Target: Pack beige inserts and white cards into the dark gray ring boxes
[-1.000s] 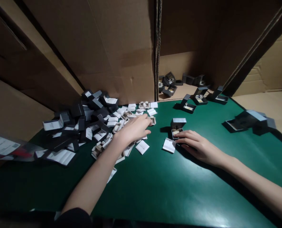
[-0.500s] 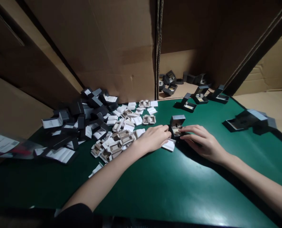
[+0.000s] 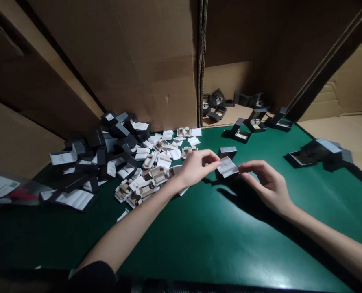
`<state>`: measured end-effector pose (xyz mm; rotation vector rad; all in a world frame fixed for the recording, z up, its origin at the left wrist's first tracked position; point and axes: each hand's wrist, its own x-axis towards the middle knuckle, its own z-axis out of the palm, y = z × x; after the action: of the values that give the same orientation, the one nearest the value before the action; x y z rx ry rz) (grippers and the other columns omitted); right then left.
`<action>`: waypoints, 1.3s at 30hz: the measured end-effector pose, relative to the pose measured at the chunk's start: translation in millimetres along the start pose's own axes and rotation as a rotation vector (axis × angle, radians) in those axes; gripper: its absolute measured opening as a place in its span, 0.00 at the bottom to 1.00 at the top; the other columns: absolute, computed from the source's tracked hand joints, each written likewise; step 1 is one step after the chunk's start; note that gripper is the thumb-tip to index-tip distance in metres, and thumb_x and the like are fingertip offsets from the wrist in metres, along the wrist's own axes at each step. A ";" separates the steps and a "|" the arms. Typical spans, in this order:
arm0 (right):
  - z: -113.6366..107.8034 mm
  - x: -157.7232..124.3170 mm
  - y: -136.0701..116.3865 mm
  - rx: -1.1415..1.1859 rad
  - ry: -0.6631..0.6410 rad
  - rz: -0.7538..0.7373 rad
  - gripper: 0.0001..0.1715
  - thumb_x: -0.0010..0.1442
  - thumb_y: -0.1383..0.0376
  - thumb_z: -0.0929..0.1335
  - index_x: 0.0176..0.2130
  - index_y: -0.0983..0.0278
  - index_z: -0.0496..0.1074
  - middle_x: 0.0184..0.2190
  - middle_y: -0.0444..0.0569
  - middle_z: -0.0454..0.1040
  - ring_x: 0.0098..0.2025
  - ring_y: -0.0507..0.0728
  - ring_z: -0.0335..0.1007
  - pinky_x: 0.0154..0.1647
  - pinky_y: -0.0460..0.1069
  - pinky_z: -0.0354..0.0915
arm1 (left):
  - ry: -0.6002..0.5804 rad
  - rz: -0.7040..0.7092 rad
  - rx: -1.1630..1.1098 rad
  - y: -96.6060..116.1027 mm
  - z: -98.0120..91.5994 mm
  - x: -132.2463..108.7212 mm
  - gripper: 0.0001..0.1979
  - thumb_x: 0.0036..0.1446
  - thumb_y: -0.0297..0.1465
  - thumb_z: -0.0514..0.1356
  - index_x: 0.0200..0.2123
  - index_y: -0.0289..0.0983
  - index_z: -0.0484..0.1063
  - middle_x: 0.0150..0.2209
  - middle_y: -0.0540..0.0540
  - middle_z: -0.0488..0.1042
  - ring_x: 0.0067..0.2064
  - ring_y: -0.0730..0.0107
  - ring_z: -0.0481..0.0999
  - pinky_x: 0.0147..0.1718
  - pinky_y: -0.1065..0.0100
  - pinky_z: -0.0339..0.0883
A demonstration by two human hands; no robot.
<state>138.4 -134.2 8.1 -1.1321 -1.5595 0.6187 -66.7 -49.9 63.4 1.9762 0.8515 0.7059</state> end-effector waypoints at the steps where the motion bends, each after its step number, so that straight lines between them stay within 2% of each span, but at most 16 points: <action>1: 0.2 0.4 -0.3 0.002 -0.008 -0.029 0.07 0.60 0.67 0.67 0.41 0.58 0.69 0.39 0.48 0.73 0.42 0.56 0.71 0.43 0.51 0.67 | -0.015 -0.005 0.005 -0.6 1.1 -0.4 0.05 0.54 0.30 0.61 0.33 0.33 0.75 0.32 0.47 0.76 0.32 0.73 0.72 0.29 0.72 0.64; 4: -1.0 2.1 -1.9 -0.030 -0.060 -0.121 0.05 0.59 0.69 0.67 0.37 0.59 0.70 0.37 0.48 0.73 0.41 0.56 0.70 0.42 0.51 0.66 | -0.053 -0.013 0.019 -1.6 4.1 -1.5 0.05 0.54 0.30 0.61 0.32 0.34 0.75 0.32 0.47 0.77 0.31 0.73 0.72 0.29 0.72 0.64; 7: -3.0 3.8 -2.3 -0.074 -0.087 -0.166 0.06 0.59 0.72 0.67 0.36 0.60 0.70 0.34 0.47 0.72 0.37 0.55 0.70 0.39 0.51 0.66 | -0.035 -0.006 0.024 -3.4 6.3 -1.8 0.06 0.55 0.30 0.60 0.33 0.34 0.76 0.32 0.47 0.77 0.31 0.73 0.72 0.29 0.72 0.64; 12: -6.7 7.9 1.2 -0.113 -0.046 -0.144 0.05 0.59 0.71 0.67 0.35 0.60 0.70 0.34 0.47 0.71 0.37 0.55 0.69 0.37 0.51 0.65 | 0.104 0.032 0.031 -10.7 13.7 -1.4 0.05 0.55 0.29 0.60 0.34 0.34 0.75 0.33 0.47 0.76 0.31 0.72 0.72 0.29 0.72 0.65; 15: -8.0 9.5 2.1 -0.154 -0.075 -0.104 0.05 0.60 0.71 0.66 0.36 0.61 0.70 0.36 0.48 0.71 0.39 0.56 0.69 0.39 0.51 0.65 | 0.100 0.059 0.064 -13.6 17.9 -2.3 0.05 0.56 0.28 0.59 0.32 0.34 0.74 0.33 0.47 0.75 0.31 0.73 0.72 0.29 0.72 0.66; 17: -7.9 9.4 1.4 -0.174 -0.124 -0.109 0.07 0.60 0.71 0.64 0.35 0.61 0.70 0.38 0.49 0.70 0.41 0.56 0.69 0.42 0.52 0.65 | 0.077 0.103 0.137 -14.7 18.2 -3.4 0.05 0.56 0.25 0.57 0.34 0.35 0.74 0.37 0.46 0.73 0.36 0.71 0.73 0.32 0.71 0.67; 20: -6.9 8.4 -0.8 -0.230 -0.192 -0.162 0.09 0.61 0.70 0.63 0.35 0.61 0.71 0.41 0.52 0.70 0.44 0.58 0.68 0.43 0.54 0.66 | 0.019 0.179 0.275 -17.6 16.3 -5.2 0.14 0.56 0.21 0.54 0.43 0.38 0.72 0.45 0.45 0.70 0.47 0.68 0.71 0.42 0.67 0.67; 22: -6.2 8.2 -2.5 -0.274 -0.220 -0.202 0.09 0.61 0.69 0.63 0.35 0.60 0.72 0.42 0.53 0.71 0.44 0.59 0.68 0.43 0.55 0.66 | -0.022 0.195 0.364 -20.1 15.4 -6.2 0.13 0.57 0.22 0.55 0.43 0.39 0.72 0.46 0.45 0.69 0.49 0.65 0.69 0.47 0.63 0.66; 26: -6.1 9.2 -4.9 -0.308 -0.286 -0.278 0.12 0.61 0.69 0.62 0.38 0.58 0.74 0.43 0.53 0.73 0.45 0.60 0.68 0.44 0.57 0.65 | -0.058 0.201 0.436 -20.9 15.5 -6.8 0.05 0.58 0.28 0.57 0.34 0.37 0.73 0.42 0.45 0.70 0.46 0.64 0.69 0.45 0.63 0.65; 29: -6.9 10.1 -4.6 -0.276 -0.323 -0.333 0.14 0.61 0.70 0.62 0.39 0.58 0.75 0.43 0.52 0.74 0.44 0.59 0.68 0.43 0.57 0.65 | -0.049 0.200 0.397 -17.4 16.3 -6.7 0.05 0.59 0.29 0.57 0.33 0.37 0.73 0.37 0.47 0.72 0.43 0.66 0.70 0.42 0.65 0.65; 33: -7.8 10.5 -2.5 -0.247 -0.288 -0.332 0.16 0.61 0.72 0.62 0.41 0.58 0.74 0.40 0.51 0.75 0.41 0.58 0.69 0.40 0.56 0.64 | 0.007 0.203 0.290 -14.4 21.0 -8.5 0.05 0.58 0.28 0.57 0.32 0.36 0.72 0.35 0.47 0.73 0.41 0.67 0.71 0.42 0.65 0.65; 36: -7.6 10.1 -2.5 -0.222 -0.245 -0.289 0.16 0.62 0.72 0.62 0.42 0.57 0.74 0.37 0.50 0.76 0.39 0.58 0.69 0.39 0.56 0.65 | 0.111 0.246 0.235 -17.1 27.1 -11.3 0.04 0.57 0.29 0.60 0.30 0.36 0.72 0.40 0.44 0.71 0.47 0.65 0.70 0.47 0.62 0.65; 39: -7.2 9.2 -3.9 -0.187 -0.222 -0.229 0.14 0.62 0.69 0.63 0.42 0.57 0.75 0.36 0.50 0.76 0.39 0.58 0.70 0.38 0.55 0.66 | 0.160 0.275 0.202 -22.5 31.3 -13.6 0.05 0.55 0.32 0.62 0.35 0.38 0.73 0.54 0.41 0.64 0.58 0.59 0.64 0.53 0.57 0.63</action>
<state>143.9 -128.8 17.6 -1.0267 -1.9395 0.4632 -58.7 -66.3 26.8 2.2694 0.7764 0.9798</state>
